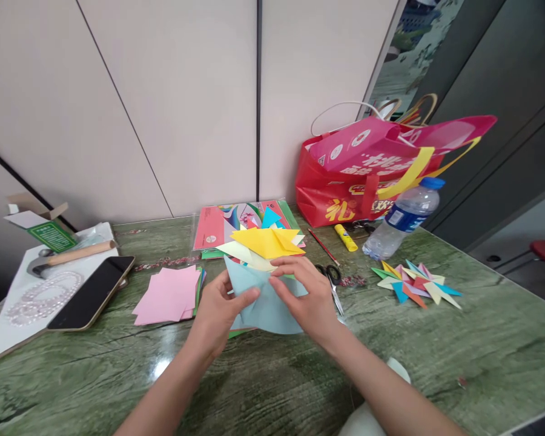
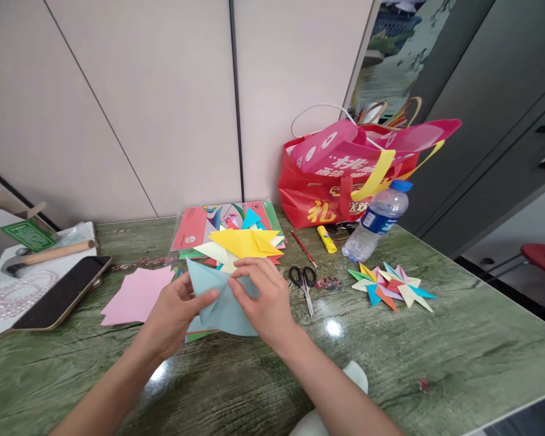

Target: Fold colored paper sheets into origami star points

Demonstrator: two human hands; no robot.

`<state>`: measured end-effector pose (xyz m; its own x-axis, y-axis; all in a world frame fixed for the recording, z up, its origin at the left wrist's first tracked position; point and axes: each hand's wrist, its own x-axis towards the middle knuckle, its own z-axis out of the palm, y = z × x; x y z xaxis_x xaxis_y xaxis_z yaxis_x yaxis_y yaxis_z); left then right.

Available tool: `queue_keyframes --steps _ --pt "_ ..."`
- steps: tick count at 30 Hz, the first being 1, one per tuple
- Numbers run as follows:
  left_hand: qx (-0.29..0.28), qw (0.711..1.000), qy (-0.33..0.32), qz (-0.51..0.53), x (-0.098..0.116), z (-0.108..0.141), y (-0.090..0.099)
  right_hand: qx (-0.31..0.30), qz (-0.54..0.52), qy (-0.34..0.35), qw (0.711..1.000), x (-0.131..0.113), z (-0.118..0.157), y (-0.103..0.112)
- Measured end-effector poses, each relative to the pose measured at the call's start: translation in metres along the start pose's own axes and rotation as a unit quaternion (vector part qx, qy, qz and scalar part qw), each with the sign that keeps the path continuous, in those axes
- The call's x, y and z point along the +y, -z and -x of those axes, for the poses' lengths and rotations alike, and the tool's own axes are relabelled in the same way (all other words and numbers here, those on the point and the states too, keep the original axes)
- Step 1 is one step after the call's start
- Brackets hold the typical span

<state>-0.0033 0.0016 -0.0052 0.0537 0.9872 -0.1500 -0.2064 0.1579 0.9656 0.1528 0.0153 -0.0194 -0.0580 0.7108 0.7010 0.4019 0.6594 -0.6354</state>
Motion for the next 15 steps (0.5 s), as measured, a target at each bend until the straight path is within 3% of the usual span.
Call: queue_keyframes --steps 5,9,11,15 --pt "-0.024 0.999 0.002 -0.045 0.0 0.004 -0.004 -0.092 -0.077 -0.115 0.986 0.003 0.003 -0.005" --pt "-0.022 0.996 -0.004 -0.083 0.004 0.005 -0.003 -0.114 -0.123 -0.178 0.97 0.005 0.004 -0.006" --pt "-0.017 0.995 -0.011 -0.099 0.007 0.004 -0.003 -0.121 -0.112 -0.178 0.97 0.005 0.003 -0.004" --pt "-0.004 0.991 -0.048 -0.122 0.012 0.001 0.0 -0.126 -0.045 -0.111 0.985 0.006 0.002 -0.003"
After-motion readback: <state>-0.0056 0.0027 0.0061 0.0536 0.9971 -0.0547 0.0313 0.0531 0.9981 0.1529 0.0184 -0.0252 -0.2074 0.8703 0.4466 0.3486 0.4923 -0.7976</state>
